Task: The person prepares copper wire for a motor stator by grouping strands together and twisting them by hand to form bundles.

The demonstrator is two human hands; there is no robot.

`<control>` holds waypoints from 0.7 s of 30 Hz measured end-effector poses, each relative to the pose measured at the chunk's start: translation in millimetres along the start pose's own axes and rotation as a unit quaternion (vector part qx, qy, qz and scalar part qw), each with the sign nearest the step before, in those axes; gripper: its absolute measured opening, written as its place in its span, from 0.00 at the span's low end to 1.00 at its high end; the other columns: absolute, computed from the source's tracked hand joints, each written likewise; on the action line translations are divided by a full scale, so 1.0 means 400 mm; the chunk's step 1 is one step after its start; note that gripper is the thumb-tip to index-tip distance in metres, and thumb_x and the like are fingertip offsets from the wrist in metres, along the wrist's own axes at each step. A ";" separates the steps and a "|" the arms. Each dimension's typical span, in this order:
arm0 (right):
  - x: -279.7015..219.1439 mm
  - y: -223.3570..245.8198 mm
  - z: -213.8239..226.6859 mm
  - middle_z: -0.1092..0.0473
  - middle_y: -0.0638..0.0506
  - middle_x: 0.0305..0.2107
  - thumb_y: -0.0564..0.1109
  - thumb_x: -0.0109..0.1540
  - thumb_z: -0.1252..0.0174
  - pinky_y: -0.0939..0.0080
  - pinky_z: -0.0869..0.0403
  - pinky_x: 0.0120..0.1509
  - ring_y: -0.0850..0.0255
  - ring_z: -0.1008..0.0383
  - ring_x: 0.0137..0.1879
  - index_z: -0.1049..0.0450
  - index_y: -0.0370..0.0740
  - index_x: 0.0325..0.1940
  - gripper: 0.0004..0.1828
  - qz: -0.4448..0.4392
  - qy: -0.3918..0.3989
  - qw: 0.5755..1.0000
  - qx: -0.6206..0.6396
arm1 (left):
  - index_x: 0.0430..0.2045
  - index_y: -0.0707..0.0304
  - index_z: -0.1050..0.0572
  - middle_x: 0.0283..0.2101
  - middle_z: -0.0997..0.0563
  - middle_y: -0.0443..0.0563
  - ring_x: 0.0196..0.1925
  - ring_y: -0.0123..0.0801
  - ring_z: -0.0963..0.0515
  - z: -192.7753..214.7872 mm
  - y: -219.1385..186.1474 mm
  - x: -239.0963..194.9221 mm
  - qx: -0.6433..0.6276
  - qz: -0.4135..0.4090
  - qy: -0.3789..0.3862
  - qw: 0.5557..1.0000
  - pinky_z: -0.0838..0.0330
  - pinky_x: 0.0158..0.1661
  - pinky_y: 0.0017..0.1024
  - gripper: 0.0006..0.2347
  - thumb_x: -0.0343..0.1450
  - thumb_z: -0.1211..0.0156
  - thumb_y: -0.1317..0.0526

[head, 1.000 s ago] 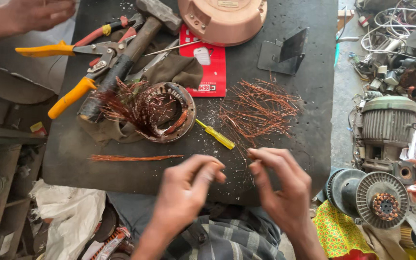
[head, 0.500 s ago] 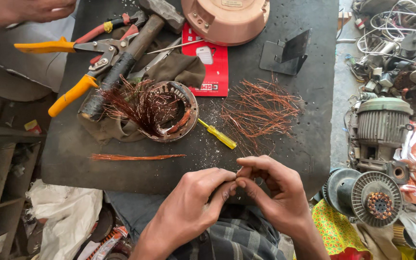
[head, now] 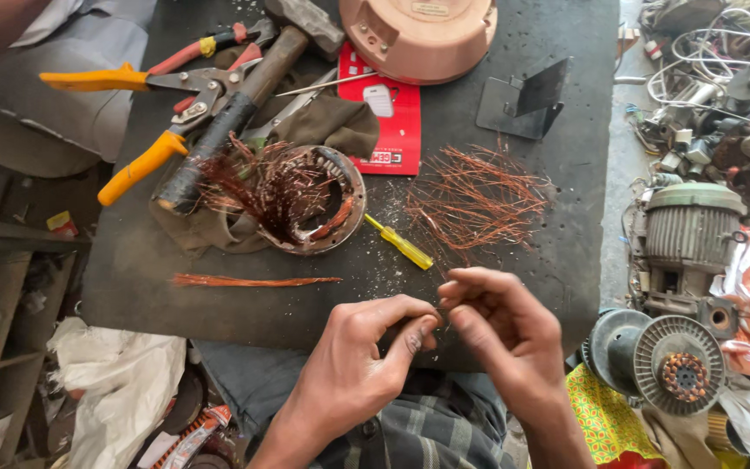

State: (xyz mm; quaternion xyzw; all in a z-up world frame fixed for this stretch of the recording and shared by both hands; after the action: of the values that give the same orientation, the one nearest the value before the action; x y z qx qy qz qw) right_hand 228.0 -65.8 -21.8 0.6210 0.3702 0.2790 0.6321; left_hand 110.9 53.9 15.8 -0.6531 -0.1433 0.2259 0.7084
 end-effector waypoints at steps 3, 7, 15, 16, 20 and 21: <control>0.000 -0.006 -0.017 0.24 0.45 0.47 0.29 0.63 0.42 0.64 0.23 0.57 0.64 0.23 0.51 0.30 0.30 0.61 0.22 -0.010 0.025 1.000 0.016 | 0.37 0.71 0.21 0.29 0.14 0.55 0.30 0.33 0.13 -0.006 0.007 0.005 -0.007 0.012 0.013 1.000 0.23 0.34 0.29 0.06 0.70 0.42 0.69; 0.001 -0.023 -0.011 0.22 0.44 0.42 0.29 0.63 0.40 0.65 0.22 0.51 0.64 0.21 0.46 0.28 0.28 0.58 0.18 -0.013 -0.023 0.999 0.024 | 0.38 0.71 0.20 0.30 0.13 0.55 0.32 0.32 0.11 -0.006 0.010 0.004 0.004 0.014 0.013 1.000 0.21 0.35 0.28 0.07 0.70 0.41 0.67; 0.005 -0.017 -0.016 0.21 0.43 0.41 0.29 0.61 0.37 0.63 0.18 0.48 0.62 0.19 0.45 0.26 0.28 0.53 0.16 -0.002 -0.050 0.998 0.047 | 0.41 0.71 0.19 0.32 0.12 0.55 0.35 0.31 0.10 -0.013 0.019 0.009 -0.004 0.023 0.000 1.000 0.20 0.37 0.27 0.09 0.71 0.41 0.67; 0.006 -0.003 -0.015 0.20 0.43 0.41 0.30 0.60 0.36 0.63 0.19 0.50 0.62 0.19 0.46 0.26 0.29 0.53 0.17 0.014 -0.048 0.999 0.011 | 0.41 0.71 0.19 0.32 0.12 0.55 0.35 0.31 0.10 -0.014 0.019 0.009 -0.004 0.021 0.000 1.000 0.20 0.37 0.27 0.09 0.71 0.42 0.67; 0.014 0.050 -0.020 0.18 0.45 0.41 0.32 0.59 0.34 0.64 0.20 0.54 0.63 0.17 0.49 0.23 0.31 0.53 0.17 0.068 -0.044 0.990 -0.115 | 0.42 0.70 0.19 0.32 0.12 0.55 0.35 0.31 0.10 -0.015 0.024 0.012 0.008 0.026 -0.005 1.000 0.20 0.36 0.27 0.09 0.71 0.41 0.66; 0.018 0.063 -0.021 0.18 0.46 0.41 0.32 0.59 0.33 0.64 0.20 0.54 0.64 0.16 0.49 0.23 0.32 0.52 0.17 0.079 -0.045 0.986 -0.142 | 0.41 0.70 0.19 0.31 0.12 0.55 0.34 0.31 0.10 -0.014 0.024 0.013 0.012 0.024 -0.009 1.000 0.21 0.36 0.28 0.09 0.71 0.41 0.65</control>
State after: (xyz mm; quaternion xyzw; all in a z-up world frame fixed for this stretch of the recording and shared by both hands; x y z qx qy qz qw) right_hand 227.8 -53.1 2.5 0.5641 0.2478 0.3500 0.7056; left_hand 116.8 52.0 5.4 -0.6459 -0.1311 0.2504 0.7092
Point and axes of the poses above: each hand's wrist, its own x-axis towards the middle knuckle, its own z-axis out of the back of the hand, y = z × x, the point moved 9 cm from there along x, towards the middle knuckle
